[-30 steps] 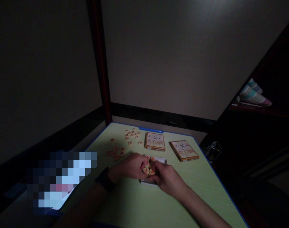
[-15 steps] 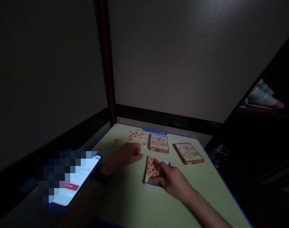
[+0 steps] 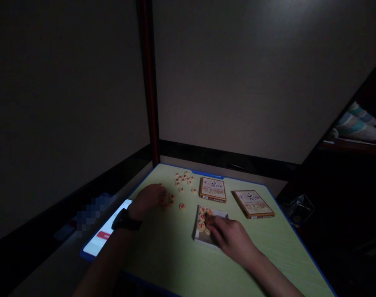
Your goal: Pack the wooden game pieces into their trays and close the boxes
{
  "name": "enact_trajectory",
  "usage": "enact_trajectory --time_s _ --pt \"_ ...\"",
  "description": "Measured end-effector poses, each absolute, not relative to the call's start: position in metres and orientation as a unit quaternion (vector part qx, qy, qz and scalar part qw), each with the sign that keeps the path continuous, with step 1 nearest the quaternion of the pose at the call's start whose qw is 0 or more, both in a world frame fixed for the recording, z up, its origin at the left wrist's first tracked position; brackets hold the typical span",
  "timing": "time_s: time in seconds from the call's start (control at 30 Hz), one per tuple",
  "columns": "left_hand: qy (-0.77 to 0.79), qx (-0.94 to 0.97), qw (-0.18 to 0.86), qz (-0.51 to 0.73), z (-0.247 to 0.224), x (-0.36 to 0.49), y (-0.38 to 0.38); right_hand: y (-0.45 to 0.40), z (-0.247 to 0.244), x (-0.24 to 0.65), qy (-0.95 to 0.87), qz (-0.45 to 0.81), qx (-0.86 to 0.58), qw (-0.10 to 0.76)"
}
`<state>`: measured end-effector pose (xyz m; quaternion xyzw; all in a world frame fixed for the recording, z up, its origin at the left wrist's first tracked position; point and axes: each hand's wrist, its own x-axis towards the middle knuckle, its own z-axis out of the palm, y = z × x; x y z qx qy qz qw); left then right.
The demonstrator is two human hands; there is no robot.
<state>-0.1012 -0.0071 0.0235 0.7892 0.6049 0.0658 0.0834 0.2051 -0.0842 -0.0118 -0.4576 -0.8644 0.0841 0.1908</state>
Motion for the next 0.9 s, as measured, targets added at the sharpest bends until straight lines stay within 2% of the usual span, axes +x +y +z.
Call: enact_trajectory --time_s 0.37,0.67,0.9 --pt "0.657 0.753 -0.012 0.018 0.023 -0.076 -0.004 -0.082 -0.017 0.208 -0.846 0.046 -0.483 0.22" --pt "0.648 0.76 0.051 -0.002 0.035 -0.073 -0.001 -0.08 -0.019 0.21 -0.833 0.004 -0.492 0.253" --pt "0.646 0.763 0.02 -0.023 0.031 -0.072 0.002 -0.081 -0.018 0.209 -0.837 -0.001 -0.488 0.246"
